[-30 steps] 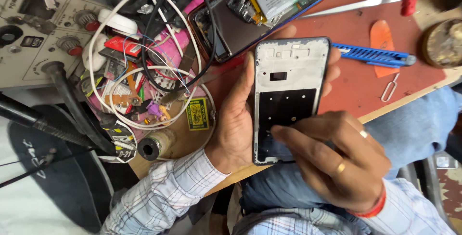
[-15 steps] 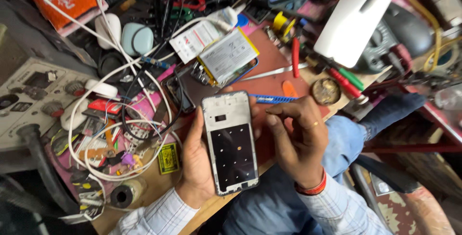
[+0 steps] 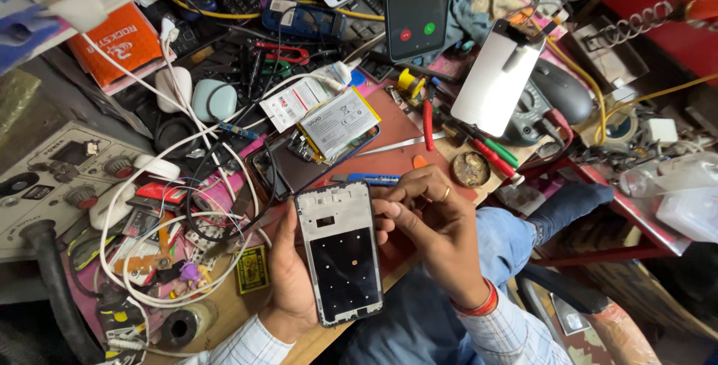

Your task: The person holds a disassembled phone frame and works on its inner surface, peeling and pressing at the black adhesive/film layer with their fingers, turning the frame over and continuing to work the material off the inside of the housing at a cluttered repair bench.

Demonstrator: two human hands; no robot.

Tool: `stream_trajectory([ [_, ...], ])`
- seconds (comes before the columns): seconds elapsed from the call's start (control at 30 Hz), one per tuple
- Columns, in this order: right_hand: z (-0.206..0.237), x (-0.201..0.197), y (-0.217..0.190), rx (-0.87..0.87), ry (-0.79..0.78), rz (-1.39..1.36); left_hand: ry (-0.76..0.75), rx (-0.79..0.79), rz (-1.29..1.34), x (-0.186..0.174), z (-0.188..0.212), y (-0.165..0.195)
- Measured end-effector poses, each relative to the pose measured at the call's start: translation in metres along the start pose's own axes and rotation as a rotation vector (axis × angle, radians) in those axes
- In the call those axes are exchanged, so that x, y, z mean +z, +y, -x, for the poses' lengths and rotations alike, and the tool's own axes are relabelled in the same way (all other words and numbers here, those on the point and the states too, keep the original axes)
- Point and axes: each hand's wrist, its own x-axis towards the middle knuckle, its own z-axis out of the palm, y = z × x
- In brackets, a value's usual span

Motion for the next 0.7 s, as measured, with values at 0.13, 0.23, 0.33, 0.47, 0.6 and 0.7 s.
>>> stream_trajectory([
  [0.13,-0.003,-0.006,-0.012,0.024,-0.100,0.054,-0.027,-0.043,0.033,-0.002,-0.001,0.001],
  [0.23,-0.004,-0.014,-0.018,0.053,-0.148,0.076,0.001,-0.052,0.009,-0.003,-0.001,0.002],
  [0.33,-0.006,-0.022,-0.020,0.014,-0.182,0.162,0.006,-0.071,0.027,-0.003,-0.002,0.002],
  [0.47,-0.009,-0.034,-0.022,-0.042,-0.235,0.344,-0.001,-0.090,0.013,-0.002,-0.002,0.002],
  [0.6,-0.011,-0.041,-0.026,-0.015,-0.286,0.432,0.006,-0.116,0.015,0.000,-0.002,0.002],
  [0.7,-0.012,-0.042,-0.029,0.024,-0.283,0.381,0.009,-0.122,0.046,0.000,-0.002,0.002],
])
